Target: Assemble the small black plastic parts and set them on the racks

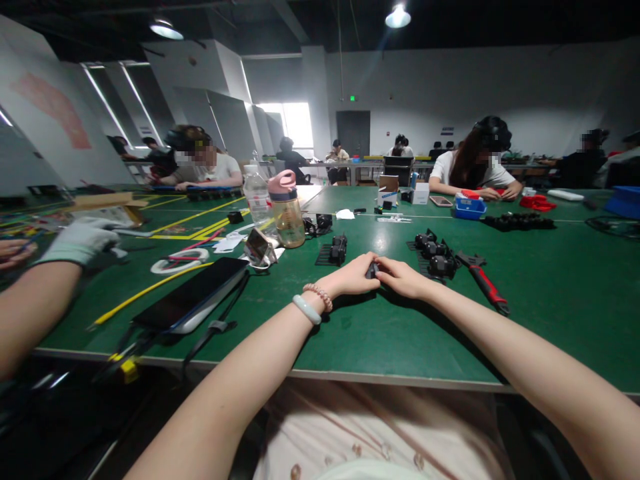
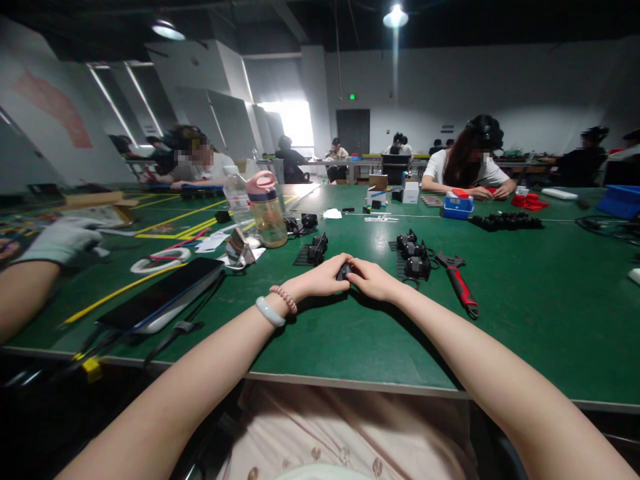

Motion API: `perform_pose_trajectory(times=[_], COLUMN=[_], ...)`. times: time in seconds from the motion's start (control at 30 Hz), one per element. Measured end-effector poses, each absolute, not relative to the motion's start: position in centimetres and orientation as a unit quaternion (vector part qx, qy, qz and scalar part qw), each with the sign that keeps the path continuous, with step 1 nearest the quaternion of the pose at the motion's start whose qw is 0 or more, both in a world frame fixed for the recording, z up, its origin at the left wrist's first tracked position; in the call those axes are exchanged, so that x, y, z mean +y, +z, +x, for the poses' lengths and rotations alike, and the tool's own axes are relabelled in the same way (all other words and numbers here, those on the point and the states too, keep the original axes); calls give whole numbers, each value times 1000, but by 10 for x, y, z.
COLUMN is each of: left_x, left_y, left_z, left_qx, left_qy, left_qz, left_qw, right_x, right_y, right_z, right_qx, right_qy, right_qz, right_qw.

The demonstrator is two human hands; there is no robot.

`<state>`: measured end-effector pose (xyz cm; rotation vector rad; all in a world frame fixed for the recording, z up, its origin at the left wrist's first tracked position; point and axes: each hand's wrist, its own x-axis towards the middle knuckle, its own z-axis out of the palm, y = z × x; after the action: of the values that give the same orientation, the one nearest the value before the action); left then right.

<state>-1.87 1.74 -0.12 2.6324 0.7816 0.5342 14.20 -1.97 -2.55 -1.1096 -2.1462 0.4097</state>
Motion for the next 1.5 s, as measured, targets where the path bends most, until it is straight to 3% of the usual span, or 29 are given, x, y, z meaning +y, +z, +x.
perform_pose_trajectory(times=[1.5], left_x=[19], left_y=[-2], left_z=[-19], left_qx=[275], left_qy=[183], left_qz=[932], left_qw=[150], right_x=[-21], right_y=[-25], right_z=[141], right_qx=[-826], right_qy=[148], right_qz=[-432], right_qw=[330])
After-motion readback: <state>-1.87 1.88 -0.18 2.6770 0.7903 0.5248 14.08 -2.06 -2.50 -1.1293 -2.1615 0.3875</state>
